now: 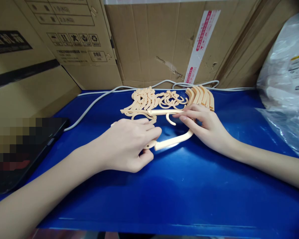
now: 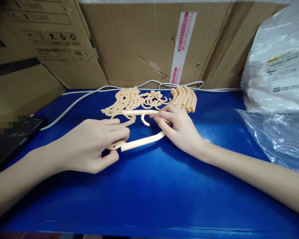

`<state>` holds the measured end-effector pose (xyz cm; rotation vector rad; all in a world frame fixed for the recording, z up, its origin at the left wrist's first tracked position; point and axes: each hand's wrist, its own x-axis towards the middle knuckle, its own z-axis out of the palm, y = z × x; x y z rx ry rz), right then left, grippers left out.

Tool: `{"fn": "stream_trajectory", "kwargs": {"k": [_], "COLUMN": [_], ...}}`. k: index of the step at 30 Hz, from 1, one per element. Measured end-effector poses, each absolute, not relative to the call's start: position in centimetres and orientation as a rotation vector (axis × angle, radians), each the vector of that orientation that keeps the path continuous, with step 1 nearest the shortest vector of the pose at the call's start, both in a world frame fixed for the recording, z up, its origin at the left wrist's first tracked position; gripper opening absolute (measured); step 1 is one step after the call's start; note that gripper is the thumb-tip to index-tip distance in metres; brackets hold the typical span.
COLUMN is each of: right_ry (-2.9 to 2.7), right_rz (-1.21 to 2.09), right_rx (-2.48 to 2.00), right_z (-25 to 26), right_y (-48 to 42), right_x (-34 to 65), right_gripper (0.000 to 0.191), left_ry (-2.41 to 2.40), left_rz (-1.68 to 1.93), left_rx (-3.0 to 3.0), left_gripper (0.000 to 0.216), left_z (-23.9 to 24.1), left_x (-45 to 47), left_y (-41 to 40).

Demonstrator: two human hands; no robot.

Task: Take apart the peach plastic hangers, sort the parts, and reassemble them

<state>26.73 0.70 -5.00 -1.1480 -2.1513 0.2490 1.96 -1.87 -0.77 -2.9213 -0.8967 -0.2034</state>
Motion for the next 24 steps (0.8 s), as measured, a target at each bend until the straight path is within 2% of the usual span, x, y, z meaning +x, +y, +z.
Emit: {"fn": "stream_trajectory", "kwargs": {"k": [11,24], "right_ry": [-2.086,-2.069], "right_rz": [0.386,0.425], "right_rx": [-1.224,-1.306], "right_z": [-5.3,-5.1], "right_y": [1.2,1.0], "right_x": [27.0,26.9], "right_gripper": [0.027,0.026], "left_ry": [-0.708,-0.749], "left_rz": [-0.369,-0.287], "left_rx": [-2.711,-2.697], "left_gripper": [0.032,0.025], "left_z": [-1.3,-1.3], "left_x": [1.2,0.8], "left_y": [-0.2,0.5]}}
